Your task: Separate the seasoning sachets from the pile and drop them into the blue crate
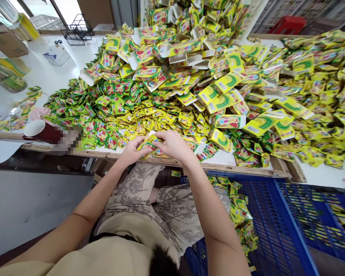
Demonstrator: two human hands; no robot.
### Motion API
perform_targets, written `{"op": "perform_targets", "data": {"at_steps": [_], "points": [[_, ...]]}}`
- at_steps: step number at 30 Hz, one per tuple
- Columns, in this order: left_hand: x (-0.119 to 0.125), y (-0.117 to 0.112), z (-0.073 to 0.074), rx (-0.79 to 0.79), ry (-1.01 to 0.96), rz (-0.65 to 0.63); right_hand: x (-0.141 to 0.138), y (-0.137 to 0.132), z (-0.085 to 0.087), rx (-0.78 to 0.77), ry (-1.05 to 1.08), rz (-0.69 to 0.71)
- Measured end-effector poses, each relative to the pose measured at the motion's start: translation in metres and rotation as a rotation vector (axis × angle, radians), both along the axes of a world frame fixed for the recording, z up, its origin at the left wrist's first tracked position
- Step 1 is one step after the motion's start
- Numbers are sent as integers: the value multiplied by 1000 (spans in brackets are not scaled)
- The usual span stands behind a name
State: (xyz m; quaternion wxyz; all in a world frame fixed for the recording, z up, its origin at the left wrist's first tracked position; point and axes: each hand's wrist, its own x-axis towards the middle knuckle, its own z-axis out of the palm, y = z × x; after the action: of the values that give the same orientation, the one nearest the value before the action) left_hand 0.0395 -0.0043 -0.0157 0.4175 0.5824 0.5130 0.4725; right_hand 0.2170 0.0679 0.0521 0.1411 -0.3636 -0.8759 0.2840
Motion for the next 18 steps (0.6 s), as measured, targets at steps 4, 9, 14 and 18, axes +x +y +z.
{"op": "perform_targets", "data": {"at_steps": [4, 9, 14, 18], "points": [[0, -1, 7, -46, 84, 6, -1, -2, 7, -27, -59, 10], [-1, -1, 6, -59, 62, 37, -6, -6, 5, -15, 133, -126], [-2, 2, 4, -21, 55, 42, -14, -3, 9, 42, -55, -11], [-2, 3, 5, -12, 57, 54, -15, 1, 7, -42, -47, 55]]}}
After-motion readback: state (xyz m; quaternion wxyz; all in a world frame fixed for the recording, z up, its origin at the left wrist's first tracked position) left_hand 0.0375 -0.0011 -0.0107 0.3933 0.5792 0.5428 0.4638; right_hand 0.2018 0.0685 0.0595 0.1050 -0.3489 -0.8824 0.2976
